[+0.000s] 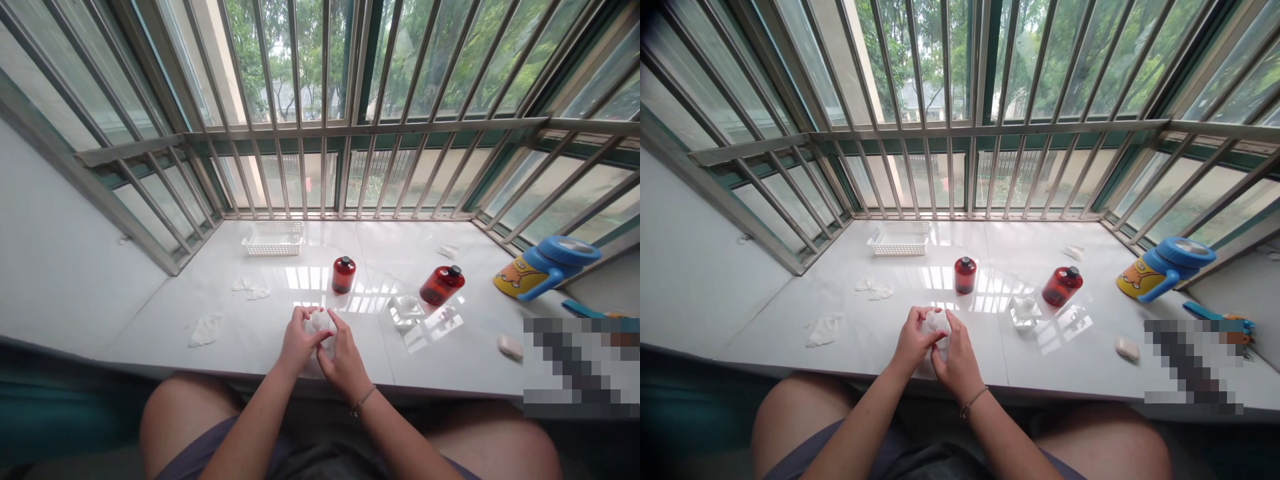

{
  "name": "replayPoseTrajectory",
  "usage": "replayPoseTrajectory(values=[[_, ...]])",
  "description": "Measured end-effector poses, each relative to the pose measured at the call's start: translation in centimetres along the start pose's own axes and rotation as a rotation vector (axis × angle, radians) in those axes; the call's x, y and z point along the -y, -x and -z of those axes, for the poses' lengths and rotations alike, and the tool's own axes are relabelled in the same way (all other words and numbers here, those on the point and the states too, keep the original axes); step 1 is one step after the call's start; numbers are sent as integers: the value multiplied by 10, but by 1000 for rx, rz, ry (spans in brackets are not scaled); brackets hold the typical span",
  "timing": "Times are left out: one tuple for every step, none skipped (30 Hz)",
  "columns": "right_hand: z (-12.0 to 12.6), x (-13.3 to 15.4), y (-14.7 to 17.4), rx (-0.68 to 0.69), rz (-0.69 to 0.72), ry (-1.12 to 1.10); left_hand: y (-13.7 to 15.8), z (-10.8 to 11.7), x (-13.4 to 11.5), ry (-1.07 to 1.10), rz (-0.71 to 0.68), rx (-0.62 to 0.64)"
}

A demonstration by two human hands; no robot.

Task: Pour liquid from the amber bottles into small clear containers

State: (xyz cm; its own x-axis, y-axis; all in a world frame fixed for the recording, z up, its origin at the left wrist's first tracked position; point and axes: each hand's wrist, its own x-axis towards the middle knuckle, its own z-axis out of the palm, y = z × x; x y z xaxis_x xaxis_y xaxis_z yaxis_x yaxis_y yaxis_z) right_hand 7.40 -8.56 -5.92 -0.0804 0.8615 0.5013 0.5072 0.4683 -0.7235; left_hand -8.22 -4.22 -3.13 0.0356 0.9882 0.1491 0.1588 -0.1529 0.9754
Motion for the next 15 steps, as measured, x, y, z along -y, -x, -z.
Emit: replayPoseTrajectory(values=[[0,0,0,0,0,0,0,0,0,2,-1,2],[0,0,0,0,0,2,0,0,-1,-8,-3,15],[0,0,0,-1,-1,3,0,0,-2,-24,-6,33],[0,0,0,-3,-2,5,0,1,-3,-41,-10,52],[0,0,0,-5,-2,7,0,1,-4,-50,-11,63],[0,0,0,-9,-2,9,0,1,-4,-46,-10,63],[0,0,0,-14,-1,12,0,0,-3,-30,-9,51],[0,0,0,-18,0,15,0,-1,-2,-8,-8,33],[0,0,-1,-21,1,20,0,-2,-1,14,-6,11],[0,0,-1,-24,2,24,0,-3,1,28,-2,-7],[0,0,-1,-25,3,29,0,-4,2,32,2,-17],[0,-1,-1,-24,3,33,0,-4,3,22,8,-17],[0,-1,-1,-24,1,37,0,-4,3,3,14,-9],[-1,-1,-1,-24,-2,40,0,-3,3,-21,18,3],[-1,-1,-1,-22,-5,40,-1,-2,1,-45,21,18]])
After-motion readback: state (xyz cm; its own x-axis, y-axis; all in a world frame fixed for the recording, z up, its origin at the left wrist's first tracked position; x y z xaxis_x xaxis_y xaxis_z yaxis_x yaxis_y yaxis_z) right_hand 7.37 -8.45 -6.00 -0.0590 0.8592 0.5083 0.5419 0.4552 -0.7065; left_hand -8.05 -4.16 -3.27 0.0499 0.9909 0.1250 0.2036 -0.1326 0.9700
